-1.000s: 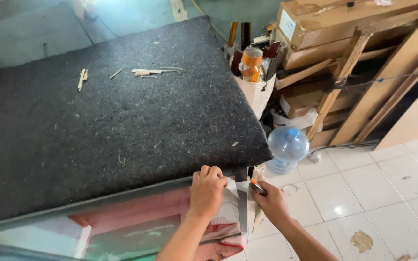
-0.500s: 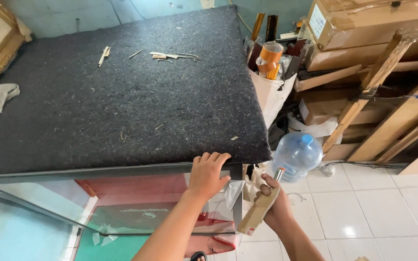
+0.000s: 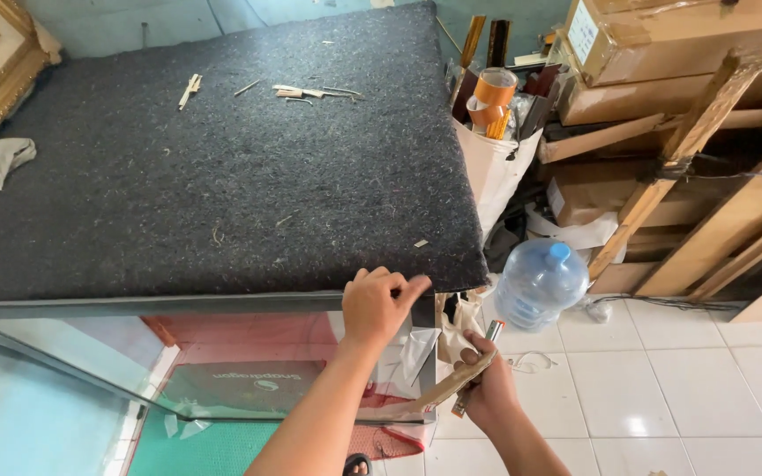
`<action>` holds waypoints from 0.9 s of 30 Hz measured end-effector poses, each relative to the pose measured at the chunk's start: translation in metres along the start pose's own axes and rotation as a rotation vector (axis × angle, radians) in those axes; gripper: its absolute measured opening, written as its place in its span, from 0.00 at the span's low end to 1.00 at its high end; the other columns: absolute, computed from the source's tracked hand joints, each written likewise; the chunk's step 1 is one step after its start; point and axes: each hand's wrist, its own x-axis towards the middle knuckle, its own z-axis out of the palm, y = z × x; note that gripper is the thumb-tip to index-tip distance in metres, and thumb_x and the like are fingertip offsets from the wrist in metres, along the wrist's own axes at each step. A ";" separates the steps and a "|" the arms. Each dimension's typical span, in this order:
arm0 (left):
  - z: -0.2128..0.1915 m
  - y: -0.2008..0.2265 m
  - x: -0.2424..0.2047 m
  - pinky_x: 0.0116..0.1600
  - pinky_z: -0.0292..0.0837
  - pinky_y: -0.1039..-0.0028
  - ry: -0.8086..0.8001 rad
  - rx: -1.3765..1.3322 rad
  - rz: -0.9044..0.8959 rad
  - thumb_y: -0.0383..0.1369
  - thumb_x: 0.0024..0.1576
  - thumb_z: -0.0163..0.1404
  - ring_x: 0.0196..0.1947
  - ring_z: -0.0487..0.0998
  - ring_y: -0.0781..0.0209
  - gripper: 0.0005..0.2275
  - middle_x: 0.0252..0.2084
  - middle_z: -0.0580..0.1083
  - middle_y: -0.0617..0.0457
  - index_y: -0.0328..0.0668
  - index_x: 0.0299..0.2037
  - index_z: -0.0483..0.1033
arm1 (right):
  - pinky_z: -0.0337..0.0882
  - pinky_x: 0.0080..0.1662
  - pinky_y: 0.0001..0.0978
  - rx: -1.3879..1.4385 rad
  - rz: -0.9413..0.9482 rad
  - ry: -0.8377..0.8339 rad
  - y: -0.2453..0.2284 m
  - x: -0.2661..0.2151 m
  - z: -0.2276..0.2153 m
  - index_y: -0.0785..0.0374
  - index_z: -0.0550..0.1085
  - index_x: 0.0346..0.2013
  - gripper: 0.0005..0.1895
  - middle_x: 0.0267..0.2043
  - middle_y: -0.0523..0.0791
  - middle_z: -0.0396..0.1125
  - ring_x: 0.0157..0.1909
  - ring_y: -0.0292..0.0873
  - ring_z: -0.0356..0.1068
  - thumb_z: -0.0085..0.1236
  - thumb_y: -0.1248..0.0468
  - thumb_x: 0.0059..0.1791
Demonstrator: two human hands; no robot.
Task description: Applying protective cardboard corners and tape to a large picture frame to prepare it for transport or storage.
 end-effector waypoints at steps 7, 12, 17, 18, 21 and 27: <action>-0.008 0.002 0.000 0.35 0.62 0.64 -0.153 -0.139 -0.144 0.53 0.42 0.52 0.32 0.69 0.53 0.16 0.24 0.72 0.59 0.50 0.23 0.76 | 0.43 0.25 0.22 -0.010 0.033 0.020 0.001 -0.003 0.004 0.52 0.66 0.35 0.09 0.14 0.34 0.48 0.18 0.32 0.43 0.43 0.60 0.41; 0.005 -0.011 -0.004 0.32 0.63 0.67 -0.067 -0.090 -0.006 0.51 0.38 0.57 0.26 0.65 0.57 0.17 0.21 0.68 0.60 0.47 0.24 0.75 | 0.46 0.25 0.21 0.038 0.044 -0.021 0.005 -0.002 0.001 0.53 0.66 0.33 0.06 0.13 0.35 0.49 0.18 0.33 0.45 0.45 0.60 0.42; -0.007 -0.034 -0.001 0.41 0.65 0.67 -0.466 -0.053 0.104 0.24 0.39 0.56 0.33 0.66 0.56 0.18 0.32 0.67 0.54 0.47 0.41 0.71 | 0.42 0.22 0.21 0.024 0.036 -0.007 0.009 0.008 -0.001 0.51 0.68 0.35 0.08 0.15 0.33 0.49 0.17 0.30 0.41 0.43 0.60 0.42; -0.010 -0.034 -0.002 0.41 0.65 0.67 -0.467 -0.052 0.102 0.24 0.39 0.56 0.33 0.66 0.56 0.18 0.32 0.67 0.54 0.47 0.41 0.71 | 0.42 0.22 0.21 0.023 0.039 -0.008 0.011 0.011 0.000 0.51 0.68 0.35 0.08 0.15 0.33 0.49 0.17 0.30 0.41 0.43 0.60 0.42; -0.020 -0.034 0.000 0.43 0.65 0.68 -0.527 -0.100 0.129 0.27 0.39 0.57 0.36 0.68 0.56 0.21 0.37 0.69 0.54 0.45 0.45 0.70 | 0.45 0.21 0.20 0.160 0.016 0.035 0.014 0.021 0.008 0.57 0.65 0.31 0.05 0.15 0.35 0.46 0.15 0.30 0.38 0.41 0.61 0.47; -0.037 -0.029 -0.002 0.49 0.61 0.71 -0.627 -0.281 0.134 0.33 0.31 0.62 0.47 0.69 0.58 0.30 0.47 0.69 0.56 0.47 0.48 0.68 | 0.54 0.20 0.15 0.316 0.011 0.134 0.025 0.052 0.015 0.55 0.65 0.34 0.15 0.24 0.40 0.58 0.16 0.27 0.47 0.29 0.72 0.42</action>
